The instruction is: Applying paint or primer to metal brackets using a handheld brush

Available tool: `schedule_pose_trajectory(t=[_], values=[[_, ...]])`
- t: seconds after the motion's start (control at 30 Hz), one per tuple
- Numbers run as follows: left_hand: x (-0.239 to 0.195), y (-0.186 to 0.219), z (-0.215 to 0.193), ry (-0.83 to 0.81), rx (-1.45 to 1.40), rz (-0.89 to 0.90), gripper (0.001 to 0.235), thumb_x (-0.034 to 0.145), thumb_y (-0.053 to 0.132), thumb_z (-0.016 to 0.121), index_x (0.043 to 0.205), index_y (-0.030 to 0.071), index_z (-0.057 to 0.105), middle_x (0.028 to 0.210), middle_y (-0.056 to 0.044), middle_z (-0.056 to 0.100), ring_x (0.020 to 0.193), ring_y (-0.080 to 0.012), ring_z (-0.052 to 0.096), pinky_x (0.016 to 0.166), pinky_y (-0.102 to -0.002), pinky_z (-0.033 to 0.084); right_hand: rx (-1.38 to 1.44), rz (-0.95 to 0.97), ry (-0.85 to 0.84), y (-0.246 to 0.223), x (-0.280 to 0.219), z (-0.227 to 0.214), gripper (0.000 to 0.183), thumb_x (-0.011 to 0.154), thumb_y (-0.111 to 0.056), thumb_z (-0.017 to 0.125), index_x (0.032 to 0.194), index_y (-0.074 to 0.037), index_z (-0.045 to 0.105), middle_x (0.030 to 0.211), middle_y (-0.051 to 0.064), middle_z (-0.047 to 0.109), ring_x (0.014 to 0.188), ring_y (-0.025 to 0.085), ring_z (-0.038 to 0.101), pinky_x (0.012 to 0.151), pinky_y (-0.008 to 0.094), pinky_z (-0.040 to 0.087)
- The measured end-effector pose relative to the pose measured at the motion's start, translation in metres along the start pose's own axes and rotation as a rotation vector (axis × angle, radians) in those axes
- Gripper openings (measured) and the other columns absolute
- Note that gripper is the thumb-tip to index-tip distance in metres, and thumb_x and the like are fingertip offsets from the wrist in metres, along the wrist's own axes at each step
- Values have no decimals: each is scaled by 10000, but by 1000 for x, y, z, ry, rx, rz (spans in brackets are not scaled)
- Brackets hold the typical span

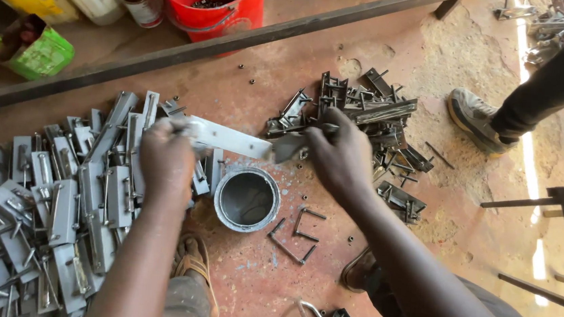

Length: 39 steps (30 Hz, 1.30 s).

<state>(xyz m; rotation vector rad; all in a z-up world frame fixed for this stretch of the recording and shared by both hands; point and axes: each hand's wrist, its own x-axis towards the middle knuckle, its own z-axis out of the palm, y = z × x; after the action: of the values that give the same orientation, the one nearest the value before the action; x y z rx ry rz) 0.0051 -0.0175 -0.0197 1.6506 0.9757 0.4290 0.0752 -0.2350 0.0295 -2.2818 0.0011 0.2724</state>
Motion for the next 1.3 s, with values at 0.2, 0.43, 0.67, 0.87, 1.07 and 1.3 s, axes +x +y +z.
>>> schedule_pose_trajectory(t=[0.2,0.43,0.67,0.87,1.07,1.3], values=[[-14,-2,21,-143,-102,-71,258,926,4,520,1116,-33,690,981,-256,720,832,-260,742,708,-327,661,603,-143,-79,19,32,32,129,841,-170,617,867,-82,706,645,150,650,567,231,677,486,330,549],[21,1,-12,-43,-272,-185,339,934,11,457,1091,147,724,1050,-184,723,784,-210,733,716,-317,696,746,-36,-90,46,27,21,105,841,-118,663,900,-46,711,780,180,668,636,215,644,492,315,535],[51,-24,-29,-22,-286,-205,215,969,66,558,1110,142,700,1020,-131,703,776,-198,742,744,-298,736,377,-60,7,75,47,-7,194,966,-234,622,965,-51,687,830,187,670,757,270,649,684,425,550],[34,-21,-15,-203,-45,2,150,1023,92,604,1110,91,725,1009,-144,721,805,-149,749,684,-296,708,339,110,28,197,106,68,334,961,-354,719,1013,-24,722,835,209,685,762,300,674,697,467,577],[15,-7,-6,-215,9,159,123,1015,49,634,1083,14,731,878,-167,742,684,-154,745,611,-281,677,-377,220,-353,296,66,158,466,989,-407,558,988,25,731,860,256,744,902,431,750,772,545,603],[5,11,-2,-198,125,112,143,977,63,637,1039,70,766,746,-88,731,554,-105,679,560,-253,629,-320,359,-516,423,8,269,438,936,-324,657,1087,81,727,1003,295,748,1038,424,731,908,506,588]])
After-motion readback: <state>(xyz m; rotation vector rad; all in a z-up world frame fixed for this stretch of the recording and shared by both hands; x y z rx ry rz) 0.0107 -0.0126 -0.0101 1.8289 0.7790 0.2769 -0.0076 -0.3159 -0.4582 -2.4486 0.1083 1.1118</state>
